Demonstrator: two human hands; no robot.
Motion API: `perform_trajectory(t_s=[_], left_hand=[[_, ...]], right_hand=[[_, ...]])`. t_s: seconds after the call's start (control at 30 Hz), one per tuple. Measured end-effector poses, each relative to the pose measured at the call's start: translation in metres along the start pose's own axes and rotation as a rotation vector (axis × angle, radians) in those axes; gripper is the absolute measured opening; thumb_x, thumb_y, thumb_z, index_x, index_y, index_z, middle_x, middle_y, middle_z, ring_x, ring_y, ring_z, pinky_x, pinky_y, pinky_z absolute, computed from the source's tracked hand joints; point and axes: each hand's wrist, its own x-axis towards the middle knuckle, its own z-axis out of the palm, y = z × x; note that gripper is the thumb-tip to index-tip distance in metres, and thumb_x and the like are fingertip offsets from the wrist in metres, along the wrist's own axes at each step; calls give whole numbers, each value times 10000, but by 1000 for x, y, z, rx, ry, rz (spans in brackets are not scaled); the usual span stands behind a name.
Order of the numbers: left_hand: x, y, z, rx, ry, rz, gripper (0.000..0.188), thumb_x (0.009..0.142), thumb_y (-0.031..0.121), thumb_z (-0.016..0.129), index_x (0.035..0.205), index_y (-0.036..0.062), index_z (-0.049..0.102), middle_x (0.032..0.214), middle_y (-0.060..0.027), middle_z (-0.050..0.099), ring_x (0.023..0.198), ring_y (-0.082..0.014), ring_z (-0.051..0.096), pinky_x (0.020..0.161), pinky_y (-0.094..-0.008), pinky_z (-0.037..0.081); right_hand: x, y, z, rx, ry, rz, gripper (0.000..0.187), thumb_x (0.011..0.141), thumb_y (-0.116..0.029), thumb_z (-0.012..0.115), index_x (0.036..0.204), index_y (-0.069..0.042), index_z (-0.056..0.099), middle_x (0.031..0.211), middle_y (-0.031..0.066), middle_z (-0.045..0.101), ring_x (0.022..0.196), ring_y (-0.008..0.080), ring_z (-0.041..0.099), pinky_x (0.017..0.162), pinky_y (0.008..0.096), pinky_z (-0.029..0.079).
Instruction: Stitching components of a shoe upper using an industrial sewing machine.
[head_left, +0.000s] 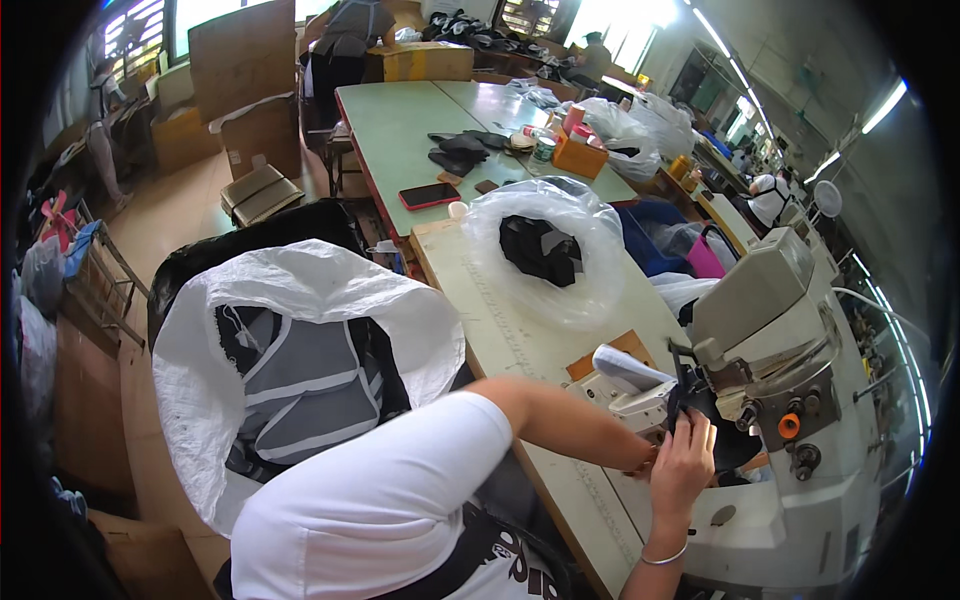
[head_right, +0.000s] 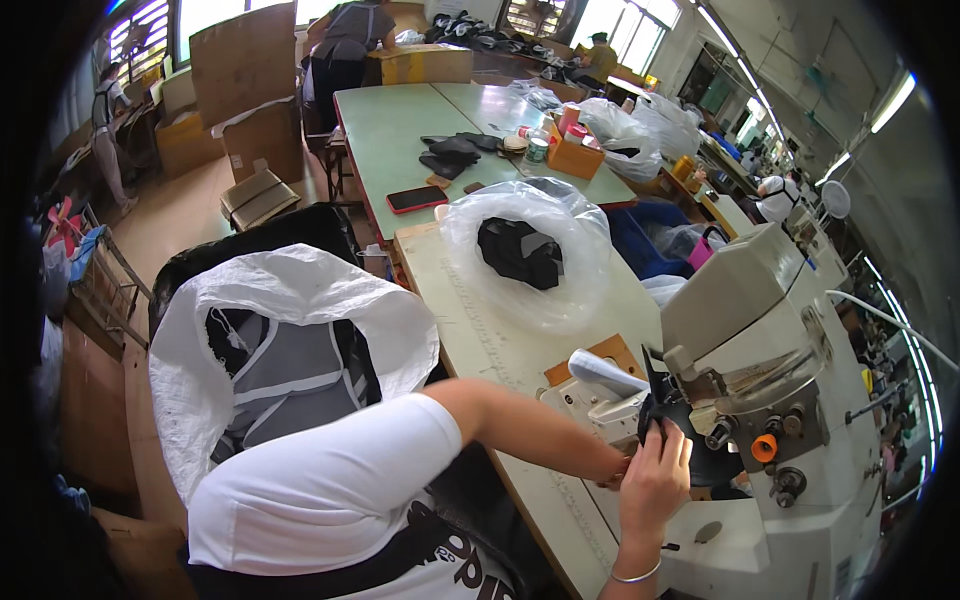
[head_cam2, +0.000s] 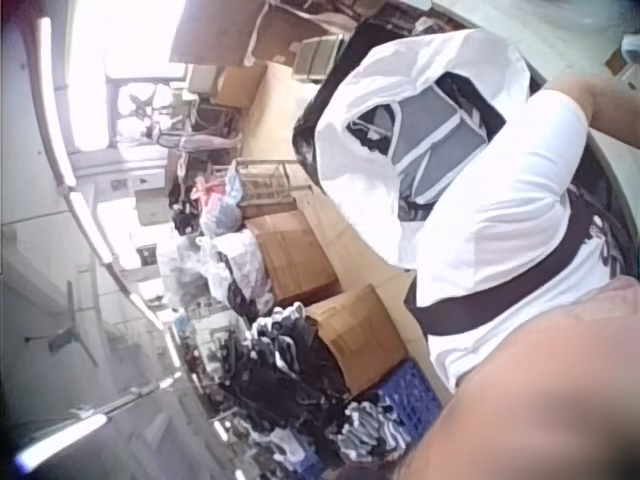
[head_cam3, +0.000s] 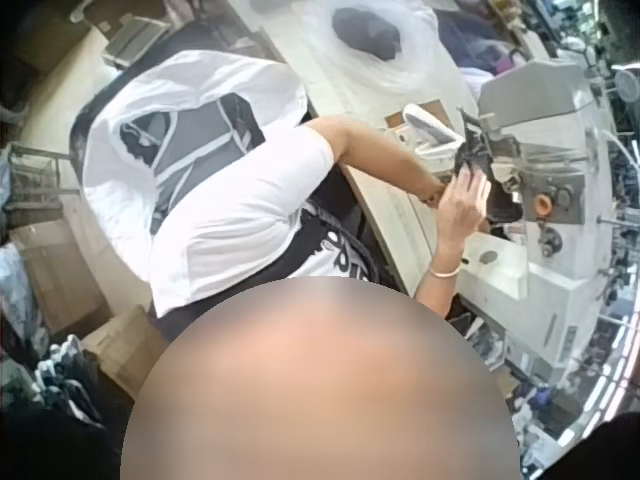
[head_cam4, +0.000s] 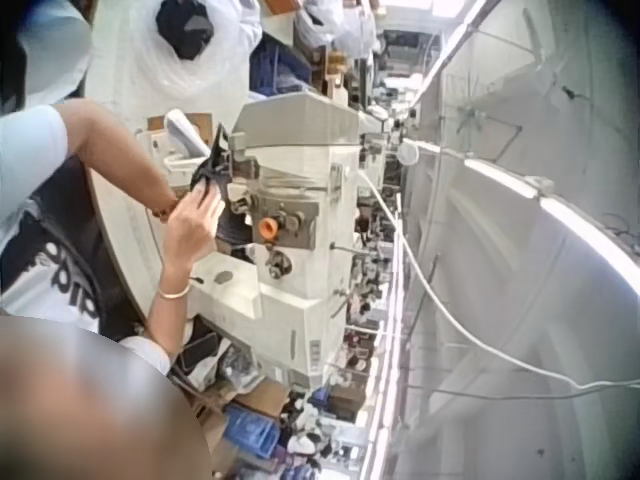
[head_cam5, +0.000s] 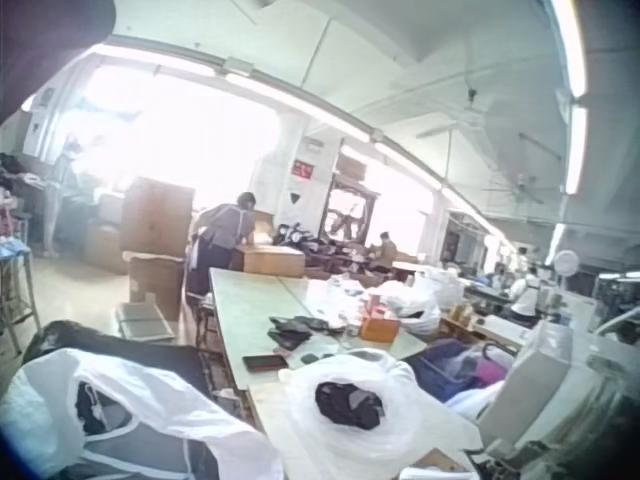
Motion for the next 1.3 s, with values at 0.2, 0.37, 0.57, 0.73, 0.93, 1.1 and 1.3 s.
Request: perform_trajectory(t_s=[0.2,0.37,0.57,0.73,0.93,1.1,1.3], left_hand=[[-128,8,-33,583,96,443,546,847,243,803,1293,38,565,1272,-151,628,1142,-379,629,925,-483,542],[-222,32,-97,982,485,988,501,867,232,837,1242,75,545,1225,-129,585,1135,-355,576,974,-478,516],[-226,57,-137,604,839,777,710,809,199,887,1411,87,527,1299,-122,574,1256,-366,525,1076,-492,462],[-205,71,-153,851,619,1064,503,793,168,862,1257,100,681,1265,-99,598,1238,-325,557,1023,-455,506],[-191,83,-153,1189,776,1137,386,767,241,833,1108,97,726,1025,-40,642,1130,-273,594,942,-455,493],[-192,92,-153,1322,672,1098,164,817,156,692,953,66,701,862,-38,647,944,-242,614,897,-432,498],[-181,98,-160,1022,429,1058,154,789,173,734,874,62,670,820,-63,623,831,-271,648,726,-402,544]], right_hand=[[-20,20,20,84,29,119,641,824,81,670,1435,-105,607,1434,222,544,1271,401,567,1051,485,487],[-26,40,19,-9,76,129,663,836,110,614,1452,-135,630,1289,211,642,1116,377,651,933,470,542],[-25,27,17,-121,3,131,650,815,79,631,1436,-112,643,1255,180,678,997,358,671,810,459,553],[-31,32,21,-138,30,241,779,714,92,640,1469,-94,599,1190,166,659,993,396,642,811,481,541],[-34,41,22,-108,-16,272,785,709,90,646,1476,-66,578,1125,150,608,973,391,640,800,474,531],[-25,23,14,-123,53,118,591,785,32,644,1371,-36,619,1249,190,612,1039,399,643,865,505,528],[-13,5,14,2,-27,34,386,808,67,607,1171,-14,709,1292,192,617,1219,413,601,1008,554,498]])
